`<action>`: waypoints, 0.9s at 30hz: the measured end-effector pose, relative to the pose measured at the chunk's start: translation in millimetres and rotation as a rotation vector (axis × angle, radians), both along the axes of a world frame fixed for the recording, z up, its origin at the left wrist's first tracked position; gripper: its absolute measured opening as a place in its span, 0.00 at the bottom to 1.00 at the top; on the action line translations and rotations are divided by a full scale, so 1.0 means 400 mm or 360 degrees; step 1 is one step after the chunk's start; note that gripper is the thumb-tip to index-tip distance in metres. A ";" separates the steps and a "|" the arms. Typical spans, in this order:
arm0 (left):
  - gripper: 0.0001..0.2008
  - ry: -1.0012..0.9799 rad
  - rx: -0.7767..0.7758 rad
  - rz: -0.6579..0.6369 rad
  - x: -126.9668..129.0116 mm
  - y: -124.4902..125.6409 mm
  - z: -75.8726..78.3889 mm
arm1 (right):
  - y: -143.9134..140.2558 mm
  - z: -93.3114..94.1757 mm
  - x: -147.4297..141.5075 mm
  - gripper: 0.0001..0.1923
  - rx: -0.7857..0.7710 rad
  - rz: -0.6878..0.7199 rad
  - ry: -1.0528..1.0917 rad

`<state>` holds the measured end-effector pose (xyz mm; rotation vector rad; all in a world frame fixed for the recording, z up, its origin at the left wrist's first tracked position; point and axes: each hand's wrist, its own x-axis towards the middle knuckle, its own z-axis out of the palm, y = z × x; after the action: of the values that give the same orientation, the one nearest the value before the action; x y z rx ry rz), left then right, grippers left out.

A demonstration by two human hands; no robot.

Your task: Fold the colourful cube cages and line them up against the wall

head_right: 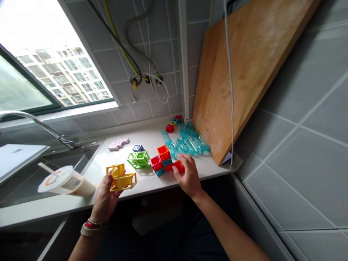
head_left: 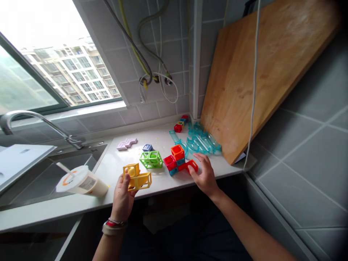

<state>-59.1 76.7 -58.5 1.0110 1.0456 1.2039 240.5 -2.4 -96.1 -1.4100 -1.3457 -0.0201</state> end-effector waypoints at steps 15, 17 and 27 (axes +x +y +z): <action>0.18 -0.0717 0.0075 0.0324 0.031 0.053 0.068 | 0.284 0.182 0.167 0.18 -0.0246 0.0088 0.0524; 0.18 -0.0715 0.0237 0.0269 0.053 0.106 0.093 | 0.395 0.196 0.190 0.18 -0.0502 0.0068 0.0518; 0.28 -0.0385 0.0207 0.0121 0.023 0.265 0.038 | 0.874 0.161 0.234 0.07 -0.1342 -0.0084 -0.0582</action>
<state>-49.9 182.9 -43.4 0.9046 0.8304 1.4333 334.2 347.2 -31.7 -2.2238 -1.7132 0.2998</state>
